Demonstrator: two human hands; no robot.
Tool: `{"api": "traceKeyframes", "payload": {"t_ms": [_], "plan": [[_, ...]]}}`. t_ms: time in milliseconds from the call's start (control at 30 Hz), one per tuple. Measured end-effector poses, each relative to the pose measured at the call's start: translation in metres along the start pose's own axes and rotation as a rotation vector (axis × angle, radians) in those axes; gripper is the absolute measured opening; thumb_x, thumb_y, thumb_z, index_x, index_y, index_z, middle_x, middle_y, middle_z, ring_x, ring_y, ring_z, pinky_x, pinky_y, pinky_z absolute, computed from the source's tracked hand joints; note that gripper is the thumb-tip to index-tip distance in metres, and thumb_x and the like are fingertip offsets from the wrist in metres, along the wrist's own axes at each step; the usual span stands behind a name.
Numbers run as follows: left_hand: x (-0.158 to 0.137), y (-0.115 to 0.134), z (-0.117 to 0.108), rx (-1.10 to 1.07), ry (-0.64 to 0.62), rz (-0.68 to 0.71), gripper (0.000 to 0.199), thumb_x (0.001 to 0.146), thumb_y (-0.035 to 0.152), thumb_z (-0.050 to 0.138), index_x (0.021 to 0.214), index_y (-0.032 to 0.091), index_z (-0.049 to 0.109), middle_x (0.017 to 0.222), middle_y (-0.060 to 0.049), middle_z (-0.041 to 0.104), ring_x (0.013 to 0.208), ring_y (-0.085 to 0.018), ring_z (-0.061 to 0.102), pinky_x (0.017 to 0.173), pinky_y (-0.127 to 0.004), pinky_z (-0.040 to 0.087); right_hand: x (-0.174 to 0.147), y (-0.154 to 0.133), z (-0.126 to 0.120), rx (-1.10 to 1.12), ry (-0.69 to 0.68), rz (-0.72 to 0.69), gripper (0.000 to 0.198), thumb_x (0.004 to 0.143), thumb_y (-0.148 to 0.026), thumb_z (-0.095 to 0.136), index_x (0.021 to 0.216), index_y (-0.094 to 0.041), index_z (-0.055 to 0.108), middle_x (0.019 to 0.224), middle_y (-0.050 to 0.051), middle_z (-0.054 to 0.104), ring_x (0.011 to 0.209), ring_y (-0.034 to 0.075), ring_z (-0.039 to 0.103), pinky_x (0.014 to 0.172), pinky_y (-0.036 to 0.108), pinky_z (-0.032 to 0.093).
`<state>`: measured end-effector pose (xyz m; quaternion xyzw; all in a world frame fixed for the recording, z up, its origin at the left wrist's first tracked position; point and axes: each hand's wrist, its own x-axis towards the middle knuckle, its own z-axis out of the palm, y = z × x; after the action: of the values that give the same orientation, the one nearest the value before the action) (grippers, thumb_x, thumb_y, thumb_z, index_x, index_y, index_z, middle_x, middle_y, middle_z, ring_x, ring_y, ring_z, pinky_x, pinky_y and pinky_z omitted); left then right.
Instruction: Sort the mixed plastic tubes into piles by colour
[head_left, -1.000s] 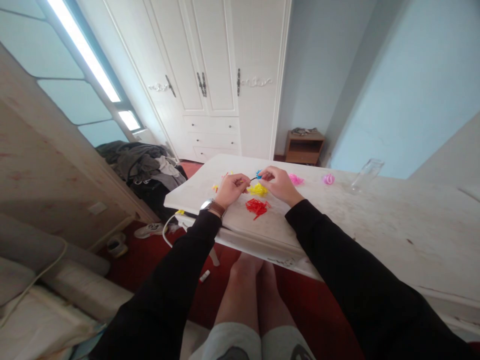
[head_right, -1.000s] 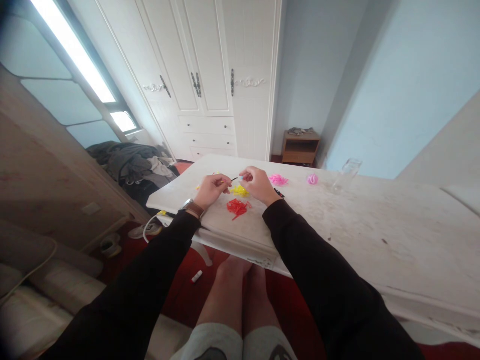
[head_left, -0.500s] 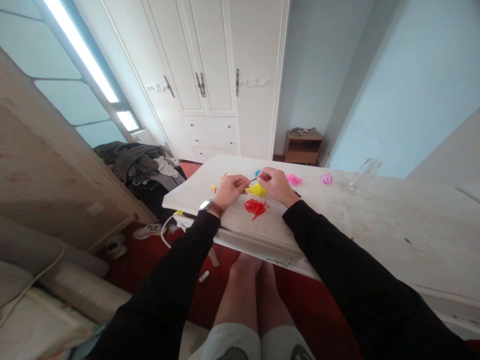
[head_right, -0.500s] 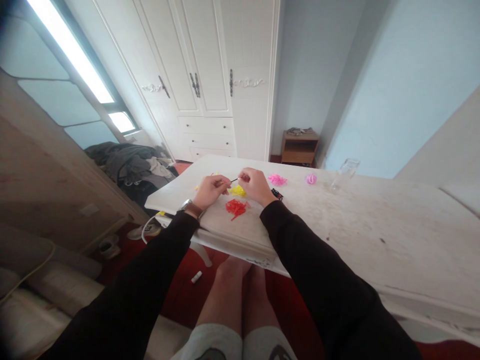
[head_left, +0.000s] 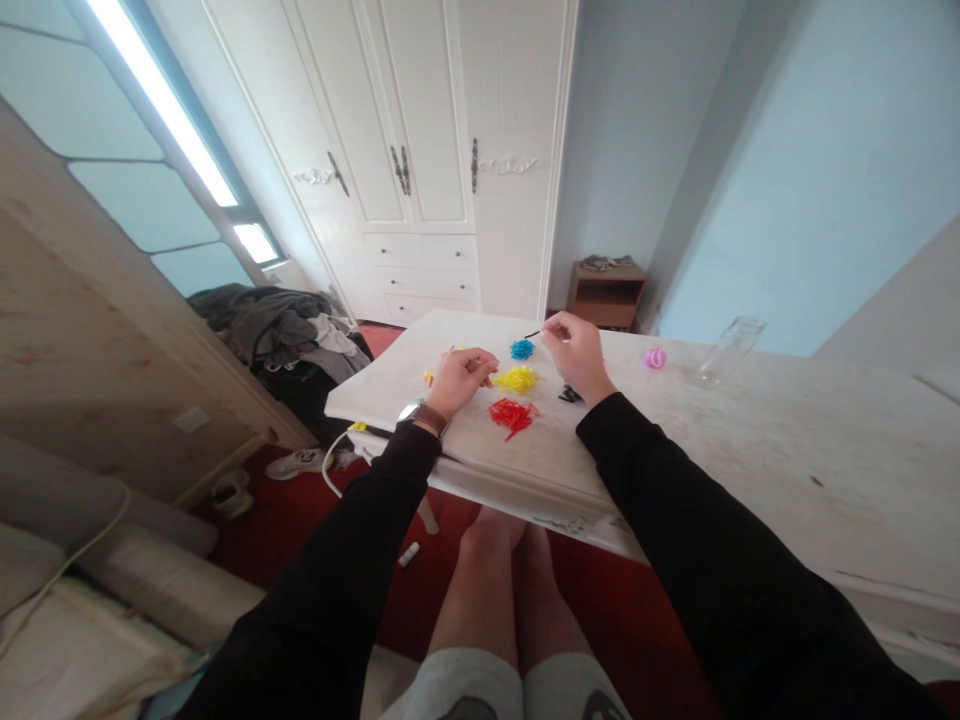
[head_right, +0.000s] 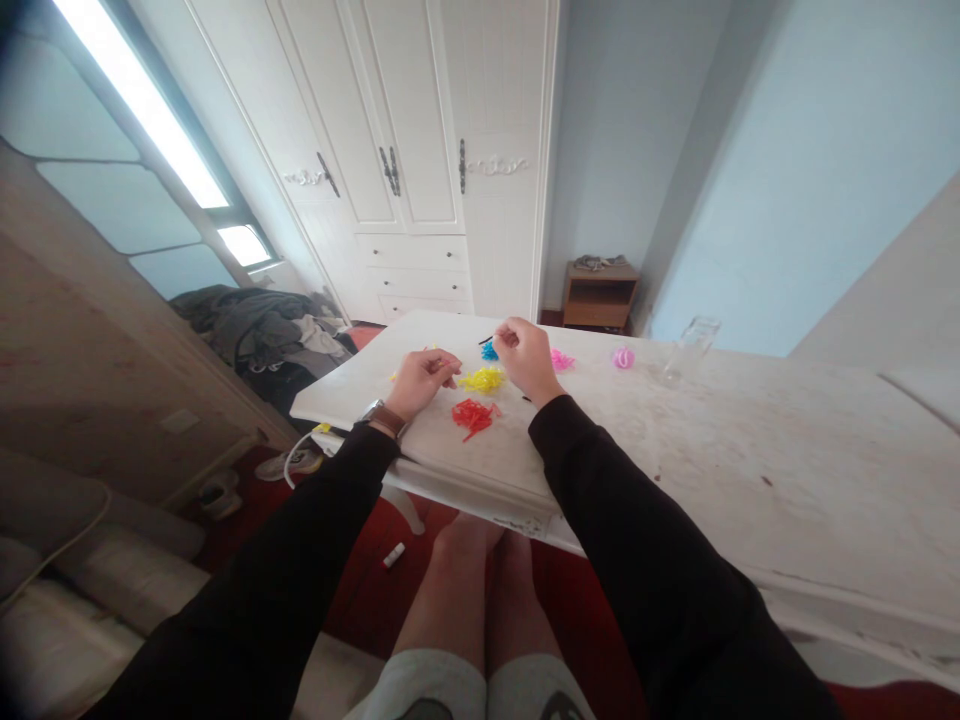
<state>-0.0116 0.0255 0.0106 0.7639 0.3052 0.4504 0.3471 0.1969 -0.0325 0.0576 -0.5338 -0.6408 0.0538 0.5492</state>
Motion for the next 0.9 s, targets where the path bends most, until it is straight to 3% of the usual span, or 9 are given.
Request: {"api": "traceKeyframes", "payload": {"t_ms": [100,167,367,500,600,700,900], "plan": [[0.000,0.001,0.000,0.005,-0.016,-0.008,0.029,0.086,0.044,0.069,0.083,0.015,0.072,0.058,-0.002,0.067,0.055,-0.015,0.068,0.056,-0.023,0.052,0.007,0.001,-0.018,-0.035,0.087,0.114,0.011,0.078,-0.023,0.054,0.073,-0.019,0.063,0.073,0.004,0.065,0.073,0.018,0.057,0.073,0.031,0.045],[0.000,0.002,0.000,0.006,-0.021,-0.012,0.031,0.086,0.046,0.070,0.085,0.015,0.073,0.060,-0.003,0.068,0.055,-0.015,0.069,0.055,-0.023,0.052,0.012,0.005,-0.035,-0.094,0.054,0.195,0.011,0.075,-0.023,0.055,0.071,-0.018,0.063,0.069,0.004,0.064,0.071,0.018,0.056,0.069,0.030,0.043],[0.000,0.004,0.000,-0.022,-0.023,-0.012,0.038,0.090,0.047,0.064,0.101,0.012,0.075,0.096,-0.012,0.079,0.059,-0.013,0.070,0.054,-0.022,0.053,0.016,0.017,-0.074,-0.366,-0.342,0.260,0.011,0.071,-0.020,0.057,0.062,-0.017,0.063,0.063,0.003,0.062,0.066,0.016,0.055,0.065,0.030,0.038],[0.000,0.003,0.000,-0.041,-0.029,-0.011,0.039,0.092,0.046,0.062,0.105,0.011,0.074,0.105,-0.015,0.078,0.060,-0.013,0.071,0.054,-0.022,0.053,0.014,0.023,-0.080,-0.489,-0.622,0.262,0.017,0.074,-0.023,0.059,0.058,-0.017,0.061,0.060,0.001,0.060,0.062,0.015,0.052,0.062,0.030,0.035],[0.000,0.003,0.000,-0.039,-0.030,-0.007,0.038,0.092,0.044,0.062,0.105,0.011,0.073,0.107,-0.016,0.078,0.061,-0.013,0.072,0.053,-0.021,0.052,0.014,0.025,-0.081,-0.567,-0.736,0.282,0.019,0.073,-0.021,0.060,0.055,-0.018,0.057,0.057,-0.001,0.056,0.059,0.013,0.048,0.059,0.029,0.032],[-0.001,0.003,0.000,-0.037,-0.031,0.000,0.037,0.092,0.044,0.062,0.105,0.011,0.072,0.107,-0.015,0.077,0.061,-0.014,0.073,0.053,-0.021,0.052,0.014,0.025,-0.083,-0.599,-0.760,0.332,0.019,0.074,-0.021,0.061,0.056,-0.018,0.060,0.060,0.000,0.060,0.060,0.014,0.051,0.059,0.029,0.033],[-0.002,0.005,0.000,-0.025,-0.034,0.022,0.034,0.092,0.042,0.062,0.104,0.012,0.071,0.104,-0.015,0.078,0.061,-0.014,0.072,0.053,-0.021,0.052,0.015,0.029,-0.091,-0.694,-0.667,0.387,0.016,0.073,-0.021,0.067,0.057,-0.018,0.067,0.060,0.003,0.063,0.063,0.017,0.056,0.058,0.030,0.036]]}}
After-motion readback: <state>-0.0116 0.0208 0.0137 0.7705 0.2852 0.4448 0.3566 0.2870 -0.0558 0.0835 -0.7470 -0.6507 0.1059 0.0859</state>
